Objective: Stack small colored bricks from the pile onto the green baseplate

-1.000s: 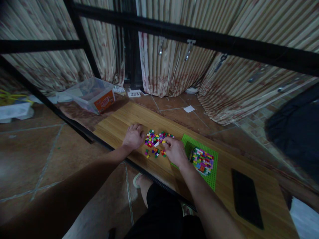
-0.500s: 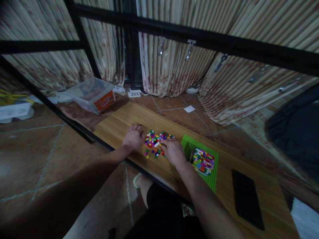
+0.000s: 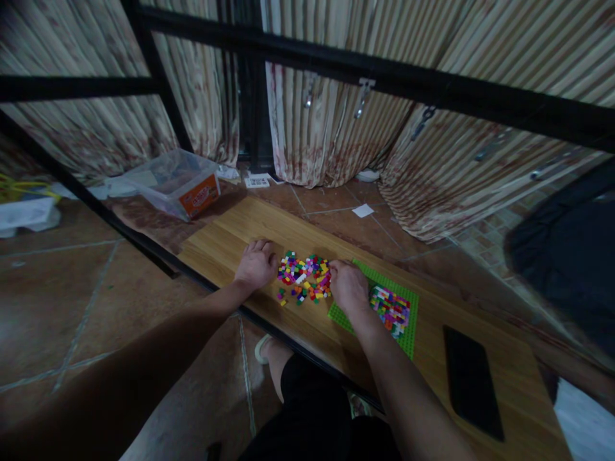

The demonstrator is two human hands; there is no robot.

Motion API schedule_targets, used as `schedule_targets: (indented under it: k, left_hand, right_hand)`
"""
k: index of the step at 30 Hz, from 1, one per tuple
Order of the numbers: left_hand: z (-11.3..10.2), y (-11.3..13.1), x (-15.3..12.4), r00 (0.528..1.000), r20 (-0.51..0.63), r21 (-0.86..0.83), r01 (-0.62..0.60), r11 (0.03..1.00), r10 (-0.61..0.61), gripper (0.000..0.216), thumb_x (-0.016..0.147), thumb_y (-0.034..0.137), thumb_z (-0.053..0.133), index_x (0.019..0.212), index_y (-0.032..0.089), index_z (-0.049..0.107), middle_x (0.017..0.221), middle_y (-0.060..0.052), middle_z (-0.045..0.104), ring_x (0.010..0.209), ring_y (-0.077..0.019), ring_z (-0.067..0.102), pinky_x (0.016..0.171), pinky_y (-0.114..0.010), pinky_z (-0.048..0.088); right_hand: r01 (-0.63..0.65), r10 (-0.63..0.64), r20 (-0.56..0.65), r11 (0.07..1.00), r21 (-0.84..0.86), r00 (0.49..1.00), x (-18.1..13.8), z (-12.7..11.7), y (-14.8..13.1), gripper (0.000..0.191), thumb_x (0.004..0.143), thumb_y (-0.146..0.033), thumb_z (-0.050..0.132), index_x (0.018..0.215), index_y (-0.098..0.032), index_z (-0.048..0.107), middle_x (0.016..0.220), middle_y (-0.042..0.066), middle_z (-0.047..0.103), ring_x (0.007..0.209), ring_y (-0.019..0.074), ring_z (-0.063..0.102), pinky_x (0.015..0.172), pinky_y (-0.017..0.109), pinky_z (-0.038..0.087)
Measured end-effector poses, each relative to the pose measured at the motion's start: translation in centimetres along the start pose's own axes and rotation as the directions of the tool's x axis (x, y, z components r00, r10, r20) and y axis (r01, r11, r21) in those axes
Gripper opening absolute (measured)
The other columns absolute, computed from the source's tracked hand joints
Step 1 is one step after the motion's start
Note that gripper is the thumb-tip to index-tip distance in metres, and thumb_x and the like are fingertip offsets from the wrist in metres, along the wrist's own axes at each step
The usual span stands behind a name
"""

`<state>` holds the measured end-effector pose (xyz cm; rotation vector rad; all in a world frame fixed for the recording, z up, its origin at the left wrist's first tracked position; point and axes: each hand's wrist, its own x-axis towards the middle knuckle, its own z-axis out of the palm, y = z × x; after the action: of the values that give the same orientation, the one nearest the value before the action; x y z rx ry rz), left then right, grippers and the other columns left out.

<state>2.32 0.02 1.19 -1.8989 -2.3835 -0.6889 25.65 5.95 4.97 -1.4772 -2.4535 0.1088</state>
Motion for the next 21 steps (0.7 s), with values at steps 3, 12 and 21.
schedule_targets:
  k: [3, 12, 21]
  left_hand:
    - [0.1, 0.0, 0.0, 1.0, -0.004, 0.007, 0.0, 1.0, 0.0, 0.034, 0.089, 0.028, 0.042, 0.115, 0.016, 0.061, 0.121, -0.013, 0.061, 0.116, -0.0288, 0.052, 0.103, -0.045, 0.039]
    - [-0.1, 0.1, 0.1, 1.0, -0.002, 0.017, 0.0, 1.0, 0.0, 0.034, 0.089, 0.027, 0.043, 0.115, 0.014, 0.061, 0.121, -0.013, 0.061, 0.116, -0.0293, 0.052, 0.103, -0.044, 0.039]
    - [0.2, -0.1, 0.1, 1.0, 0.0, 0.033, -0.006, 0.999, 0.006, 0.035, 0.089, 0.028, 0.043, 0.116, 0.013, 0.061, 0.122, -0.014, 0.061, 0.116, -0.0295, 0.052, 0.102, -0.044, 0.039]
  right_hand:
    - [-0.018, 0.019, 0.04, 0.999, -0.049, 0.999, -0.2, 0.2, 0.2, 0.025, 0.089, -0.021, 0.05, 0.099, -0.021, 0.073, 0.096, 0.008, 0.074, 0.088, 0.0191, 0.066, 0.082, 0.029, 0.047]
    - [-0.011, 0.005, 0.104, 0.998, 0.063, 0.995, -0.6, 1.1, -1.9, 0.02, 0.087, -0.019, 0.054, 0.093, -0.021, 0.074, 0.095, 0.007, 0.072, 0.086, 0.0172, 0.066, 0.083, 0.028, 0.048]
    - [-0.04, 0.032, 0.029, 0.936, 0.351, 0.999, 0.4, 0.5, -1.8, 0.03, 0.088, -0.012, 0.048, 0.103, -0.019, 0.073, 0.103, 0.006, 0.073, 0.092, 0.0166, 0.066, 0.087, 0.028, 0.048]
